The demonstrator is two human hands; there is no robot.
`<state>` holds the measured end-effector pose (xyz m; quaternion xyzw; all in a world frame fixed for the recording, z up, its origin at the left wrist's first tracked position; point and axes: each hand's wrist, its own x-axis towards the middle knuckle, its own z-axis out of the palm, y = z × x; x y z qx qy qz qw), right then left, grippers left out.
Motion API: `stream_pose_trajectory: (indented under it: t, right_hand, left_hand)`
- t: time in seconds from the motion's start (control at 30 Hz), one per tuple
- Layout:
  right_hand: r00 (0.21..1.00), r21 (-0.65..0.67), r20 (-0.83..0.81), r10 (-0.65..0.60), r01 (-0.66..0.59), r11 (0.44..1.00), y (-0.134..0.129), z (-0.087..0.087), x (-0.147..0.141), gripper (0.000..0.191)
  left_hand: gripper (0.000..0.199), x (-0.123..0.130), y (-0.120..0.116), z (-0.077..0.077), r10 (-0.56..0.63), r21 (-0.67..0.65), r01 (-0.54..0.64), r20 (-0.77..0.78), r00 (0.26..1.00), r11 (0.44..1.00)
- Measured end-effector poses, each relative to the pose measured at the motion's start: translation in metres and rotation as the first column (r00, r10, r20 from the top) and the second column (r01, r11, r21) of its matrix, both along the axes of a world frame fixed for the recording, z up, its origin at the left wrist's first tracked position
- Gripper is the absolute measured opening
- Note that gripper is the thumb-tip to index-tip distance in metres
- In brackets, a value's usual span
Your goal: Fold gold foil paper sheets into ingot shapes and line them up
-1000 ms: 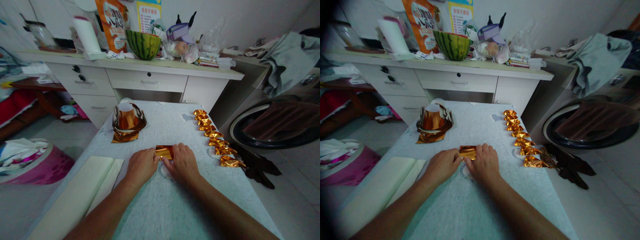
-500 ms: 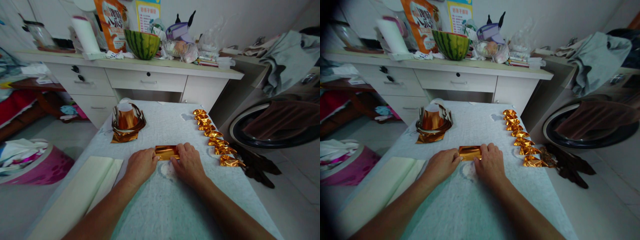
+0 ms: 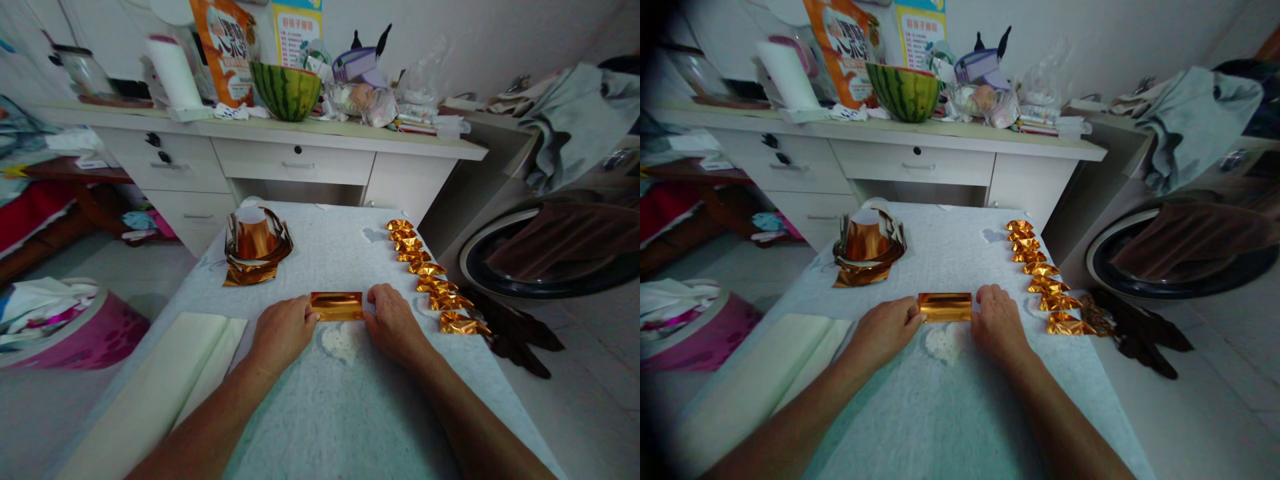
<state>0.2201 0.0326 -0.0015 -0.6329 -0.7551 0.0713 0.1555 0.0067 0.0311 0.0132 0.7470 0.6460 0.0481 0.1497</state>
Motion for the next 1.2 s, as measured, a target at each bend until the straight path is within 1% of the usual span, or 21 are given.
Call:
stream_pose_trajectory:
  t: [0.07, 0.1, 0.17, 0.23, 0.3, 0.37, 0.43, 0.5, 0.6, 0.67, 0.77, 0.93, 1.03, 1.2]
  right_hand:
    - [0.998, 0.054, -0.052, 0.031, -0.028, 0.998, 0.000, 0.002, -0.001, 0.013]
    - [0.994, 0.088, -0.087, 0.067, -0.060, 0.994, -0.001, 0.004, -0.003, 0.013]
    - [0.968, 0.139, -0.164, 0.190, -0.168, 0.976, -0.005, 0.007, -0.009, 0.013]
    - [0.922, 0.133, -0.217, 0.321, -0.298, 0.945, -0.008, 0.008, -0.018, 0.011]
    - [0.900, 0.093, -0.233, 0.368, -0.356, 0.930, -0.009, 0.006, -0.026, 0.012]
    - [0.904, 0.061, -0.234, 0.358, -0.354, 0.933, -0.009, 0.002, -0.031, 0.014]
    - [0.910, 0.056, -0.235, 0.342, -0.338, 0.939, -0.008, -0.003, -0.032, 0.015]
    - [0.912, 0.068, -0.234, 0.336, -0.329, 0.942, -0.007, -0.006, -0.032, 0.015]
    - [0.917, 0.075, -0.219, 0.332, -0.323, 0.943, -0.006, -0.008, -0.032, 0.014]
    - [0.923, 0.074, -0.205, 0.326, -0.318, 0.945, -0.006, -0.008, -0.032, 0.014]
    - [0.927, 0.072, -0.195, 0.319, -0.311, 0.948, -0.006, -0.007, -0.033, 0.015]
    - [0.922, 0.063, -0.211, 0.323, -0.317, 0.946, -0.006, -0.005, -0.032, 0.015]
    - [0.921, 0.054, -0.215, 0.326, -0.322, 0.945, -0.006, -0.005, -0.030, 0.017]
    - [0.907, 0.063, -0.249, 0.339, -0.334, 0.941, -0.006, -0.005, -0.027, 0.017]
  left_hand:
    - [0.015, 0.000, 0.000, -0.001, -0.002, 0.004, 0.002, 0.005, 1.000, 1.000]
    - [0.014, 0.000, 0.000, -0.001, 0.001, 0.009, -0.001, 0.006, 1.000, 1.000]
    - [0.011, 0.000, 0.000, -0.002, 0.010, 0.025, -0.010, 0.007, 1.000, 1.000]
    - [0.011, 0.000, -0.001, -0.003, 0.022, 0.034, -0.022, 0.010, 1.000, 0.999]
    - [0.010, 0.000, -0.002, -0.004, 0.025, 0.042, -0.026, 0.019, 1.000, 0.999]
    - [0.005, 0.000, -0.003, -0.005, 0.001, 0.080, -0.004, 0.036, 0.999, 0.997]
    - [0.001, 0.001, -0.004, -0.005, -0.044, 0.154, 0.035, 0.058, 0.997, 0.987]
    - [0.005, 0.003, -0.005, -0.006, -0.089, 0.209, 0.069, 0.091, 0.992, 0.976]
    - [0.003, 0.006, -0.005, -0.008, -0.120, 0.195, 0.091, 0.147, 0.982, 0.977]
    - [0.009, 0.008, -0.004, -0.009, -0.093, 0.172, 0.067, 0.148, 0.985, 0.983]
    - [0.016, 0.009, -0.003, -0.011, -0.015, 0.155, -0.004, 0.120, 0.993, 0.988]
    - [0.010, 0.006, -0.003, -0.012, 0.076, 0.106, -0.088, 0.117, 0.990, 0.991]
    - [0.009, 0.004, -0.003, -0.010, 0.091, 0.067, -0.099, 0.110, 0.990, 0.993]
    - [0.016, 0.000, -0.002, -0.010, 0.076, 0.035, -0.079, 0.095, 0.993, 0.996]
